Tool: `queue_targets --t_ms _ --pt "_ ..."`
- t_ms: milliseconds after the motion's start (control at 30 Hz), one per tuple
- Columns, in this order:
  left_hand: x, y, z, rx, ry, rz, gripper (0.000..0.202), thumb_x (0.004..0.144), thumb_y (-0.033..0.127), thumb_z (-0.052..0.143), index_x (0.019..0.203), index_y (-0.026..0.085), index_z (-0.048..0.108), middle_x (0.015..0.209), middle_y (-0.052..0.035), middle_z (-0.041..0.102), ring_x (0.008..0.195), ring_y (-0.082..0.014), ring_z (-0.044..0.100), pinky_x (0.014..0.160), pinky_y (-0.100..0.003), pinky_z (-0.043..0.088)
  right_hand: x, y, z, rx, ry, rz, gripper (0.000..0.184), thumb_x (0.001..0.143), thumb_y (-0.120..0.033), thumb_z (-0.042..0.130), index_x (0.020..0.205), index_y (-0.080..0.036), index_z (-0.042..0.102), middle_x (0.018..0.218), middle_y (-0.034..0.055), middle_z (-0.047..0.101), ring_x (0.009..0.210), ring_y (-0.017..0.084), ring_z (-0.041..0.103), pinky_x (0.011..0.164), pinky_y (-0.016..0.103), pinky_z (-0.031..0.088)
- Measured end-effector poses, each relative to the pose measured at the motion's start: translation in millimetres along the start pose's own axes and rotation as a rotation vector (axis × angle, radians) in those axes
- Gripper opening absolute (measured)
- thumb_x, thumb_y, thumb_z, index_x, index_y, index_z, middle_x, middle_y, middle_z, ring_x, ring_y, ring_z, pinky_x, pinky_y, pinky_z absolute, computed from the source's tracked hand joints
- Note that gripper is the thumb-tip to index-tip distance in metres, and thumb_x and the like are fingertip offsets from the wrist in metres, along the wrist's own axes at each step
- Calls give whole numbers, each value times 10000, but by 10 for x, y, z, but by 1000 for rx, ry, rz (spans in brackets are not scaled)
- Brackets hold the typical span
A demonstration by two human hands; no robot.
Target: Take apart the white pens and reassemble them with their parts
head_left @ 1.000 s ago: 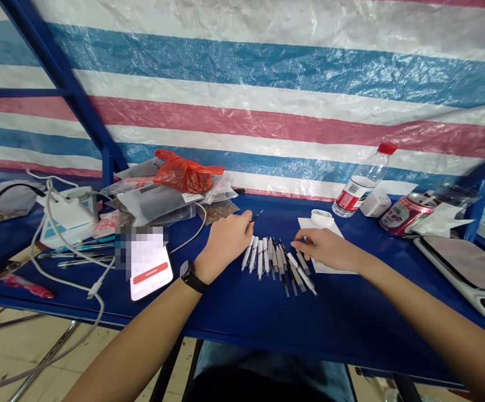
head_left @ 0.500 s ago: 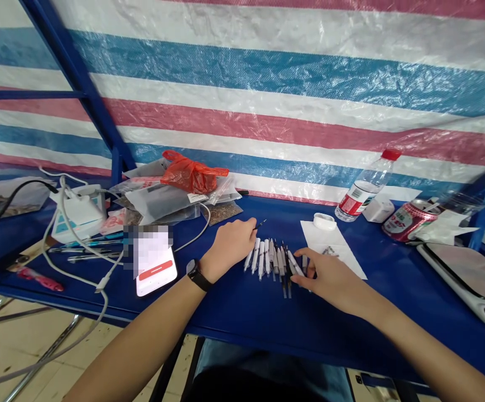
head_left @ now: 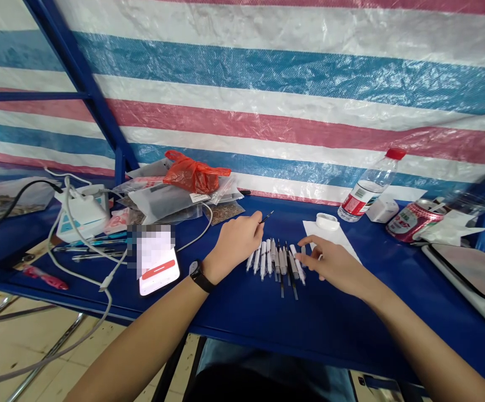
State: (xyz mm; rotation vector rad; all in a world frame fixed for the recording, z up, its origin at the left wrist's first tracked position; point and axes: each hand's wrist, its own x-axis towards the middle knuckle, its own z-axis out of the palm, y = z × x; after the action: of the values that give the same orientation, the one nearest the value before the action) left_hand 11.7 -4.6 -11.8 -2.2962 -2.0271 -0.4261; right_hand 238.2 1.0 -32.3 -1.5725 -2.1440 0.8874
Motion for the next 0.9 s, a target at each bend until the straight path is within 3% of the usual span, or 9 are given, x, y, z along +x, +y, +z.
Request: queue_targets --t_ms 167,333,533,633,800,900 --pt "-27 86 78 -405 93 248 208 1015 390 440 957 232 562 638 77 528 556 -71 481 589 -198 263 228 -94 10 451 73 -193 554 792 -704 638 995 -189 625 704 -6 569 535 123 519 510 269 385" --pt "-54 180 147 -546 61 270 221 1005 368 472 872 207 545 612 96 482 518 -48 416 577 -187 258 288 -219 136 714 197 -367 511 729 -659 738 750 -186 544 611 -18 531 552 119 521 543 271 437" --pt "-53 191 159 -606 14 308 213 1000 378 504 886 215 578 630 96 514 520 -38 412 560 -185 270 251 -208 166 789 244 -281 507 650 -622 812 775 -189 579 591 -13 556 552 128 522 559 286 464" --pt "-67 189 184 -591 19 314 217 1002 396 491 944 226 611 633 92 546 521 -39 440 561 -189 277 266 -156 60 813 311 -259 506 581 -613 842 766 -189 636 681 22 607 608 143 546 610 319 494" --pt "-53 225 160 -760 31 185 199 978 361 519 874 209 597 572 80 579 484 -55 478 547 -188 296 279 81 -350 999 744 -170 468 454 -486 899 699 -203 617 769 29 605 662 130 509 634 304 470" --pt "50 322 108 -884 -13 71 202 961 320 535 794 207 530 614 56 655 475 -65 511 544 -194 339 279 241 -530 951 761 -132 465 481 -497 877 755 -209 636 795 28 590 688 137 507 656 314 473"
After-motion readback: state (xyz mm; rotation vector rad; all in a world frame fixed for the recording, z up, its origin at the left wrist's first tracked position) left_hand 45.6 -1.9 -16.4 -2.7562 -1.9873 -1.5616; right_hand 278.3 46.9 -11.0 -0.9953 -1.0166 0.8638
